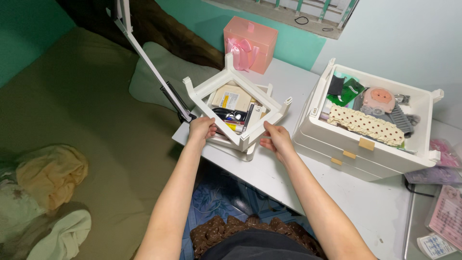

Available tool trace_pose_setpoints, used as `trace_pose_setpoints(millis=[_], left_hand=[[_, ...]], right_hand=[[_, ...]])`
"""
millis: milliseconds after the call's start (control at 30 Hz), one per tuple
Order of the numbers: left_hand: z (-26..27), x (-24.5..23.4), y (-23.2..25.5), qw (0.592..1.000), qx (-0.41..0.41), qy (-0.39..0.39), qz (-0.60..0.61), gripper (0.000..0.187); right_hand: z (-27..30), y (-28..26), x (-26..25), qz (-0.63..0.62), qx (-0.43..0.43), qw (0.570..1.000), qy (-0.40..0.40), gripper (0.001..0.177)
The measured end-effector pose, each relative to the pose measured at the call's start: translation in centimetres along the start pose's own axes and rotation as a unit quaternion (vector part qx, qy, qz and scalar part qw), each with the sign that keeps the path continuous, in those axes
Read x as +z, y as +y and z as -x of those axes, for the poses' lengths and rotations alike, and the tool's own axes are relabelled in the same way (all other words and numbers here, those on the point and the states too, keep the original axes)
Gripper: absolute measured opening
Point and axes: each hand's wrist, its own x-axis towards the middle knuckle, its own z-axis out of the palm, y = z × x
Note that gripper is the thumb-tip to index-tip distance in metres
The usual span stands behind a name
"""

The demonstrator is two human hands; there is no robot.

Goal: The person assembles a white plastic storage unit by stacking multiple drawer modules on a desk. They align and interlock the drawer frames, then place the top tray containing small items onto the stack.

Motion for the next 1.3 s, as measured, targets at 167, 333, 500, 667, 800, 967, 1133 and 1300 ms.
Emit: trace_pose_setpoints(millis=[167, 333, 500, 667, 800, 967, 1133, 1300], left_hand=[[0.4, -0.7, 1.0, 1.0, -0.009, -0.012, 0.024, 0.017], [0.8, -1.3, 1.3, 0.997, -0.016, -0.035, 0.063, 0.017], [1.9, -0.5, 2.2, 0.995, -0.014, -0.048, 0.092, 0.022], [3.9, 1.7, 4.4, 0.989, 0.008, -0.08, 0.127, 0.03], [5.9, 4.4, 6.8, 0.977, 0.018, -0.144, 0.154, 0.036], [7.9, 9.4, 9.2, 0.972, 0.009, -0.183, 0.146, 0.047], [9.1, 14.5, 10.2, 0.973, 0.045, -0.205, 0.1, 0.059], [9.2, 19.8, 10.2, 0.953, 0.077, -0.265, 0.126, 0.063]], right_hand=[[0.7, -1.5, 1.0, -0.034, -0.041, 0.998, -0.022, 0.046], [1.9, -2.5, 1.8, -0.132, -0.072, 0.985, -0.082, 0.039], [3.4, -4.2, 2.2, -0.176, -0.121, 0.969, -0.126, 0.038], [5.6, -7.5, 1.6, -0.19, -0.187, 0.953, -0.141, 0.038], [7.9, -10.7, -0.2, -0.19, -0.258, 0.938, -0.133, 0.036], [10.7, -14.4, -4.5, -0.186, -0.299, 0.933, -0.082, 0.035], [13.8, -17.0, -10.8, -0.18, -0.319, 0.931, -0.015, 0.031], [16.6, -18.8, -17.0, -0.197, -0.333, 0.921, 0.045, 0.033]])
